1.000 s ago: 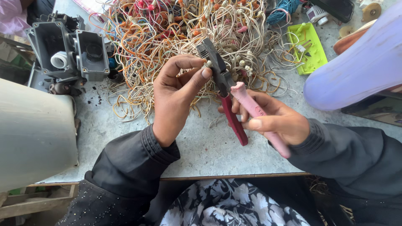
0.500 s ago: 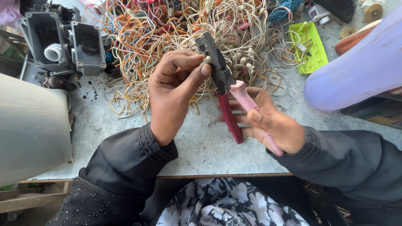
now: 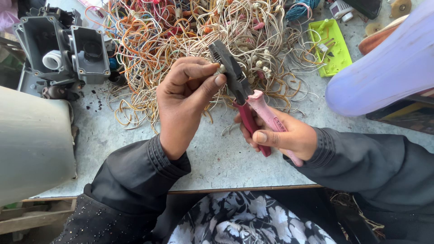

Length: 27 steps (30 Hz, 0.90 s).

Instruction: The person uses pliers to strip the insulation from a large pile of tangled electrical wires. They repeatedly pick individual wires from the pile, cut off the plastic connectors, and strip the ends to expose the copper. The person works continuously through the pile, occasionally adjusting the wires with their hands.

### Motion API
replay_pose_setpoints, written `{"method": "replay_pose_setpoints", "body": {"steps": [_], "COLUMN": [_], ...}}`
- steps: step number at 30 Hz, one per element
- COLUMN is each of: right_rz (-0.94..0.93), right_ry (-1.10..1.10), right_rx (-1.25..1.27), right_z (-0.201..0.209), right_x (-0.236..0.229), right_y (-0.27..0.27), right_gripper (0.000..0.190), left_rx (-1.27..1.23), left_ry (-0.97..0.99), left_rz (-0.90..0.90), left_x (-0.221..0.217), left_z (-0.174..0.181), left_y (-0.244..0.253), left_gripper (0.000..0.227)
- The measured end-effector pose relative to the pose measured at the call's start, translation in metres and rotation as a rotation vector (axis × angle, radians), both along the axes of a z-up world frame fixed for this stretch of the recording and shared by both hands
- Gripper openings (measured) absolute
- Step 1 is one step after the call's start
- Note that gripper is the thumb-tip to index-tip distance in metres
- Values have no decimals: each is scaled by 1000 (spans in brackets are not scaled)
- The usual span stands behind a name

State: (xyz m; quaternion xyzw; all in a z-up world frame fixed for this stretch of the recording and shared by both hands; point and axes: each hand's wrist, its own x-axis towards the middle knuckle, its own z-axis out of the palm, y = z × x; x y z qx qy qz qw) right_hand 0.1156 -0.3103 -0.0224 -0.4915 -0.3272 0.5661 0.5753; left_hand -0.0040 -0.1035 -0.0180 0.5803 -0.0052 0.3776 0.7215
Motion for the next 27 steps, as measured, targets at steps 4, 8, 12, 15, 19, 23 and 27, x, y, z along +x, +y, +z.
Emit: {"method": "replay_pose_setpoints", "body": {"steps": [4,8,12,15,19,23,27], "right_rz": [-22,-26,-36,-92,-30,11,12], "right_ry": [-34,71,117,42,-38,5,51], "right_rx": [-29,-28,-76,-100,-72,-61,-14], "right_z": [3,5,9,-1,-14,-12,-18], "right_x": [3,4,3,4,4,0,-1], "right_y": [2,3,4,2,6,7,9], "right_gripper": [61,42,36,37,40,44,47], "left_rx": [17,15,91,131,175,204,181], "left_ry": [-20,-27,-3,105,146,123,117], "left_rz": [-6,-16,1,47,90,89,88], "left_x": [0,2,-1,-4,-6,-7,-6], "left_z": [0,-2,-1,3,10,15,10], "left_y": [1,3,6,7,-5,-14,-10], "left_gripper": [16,17,16,14,11,13,14]}}
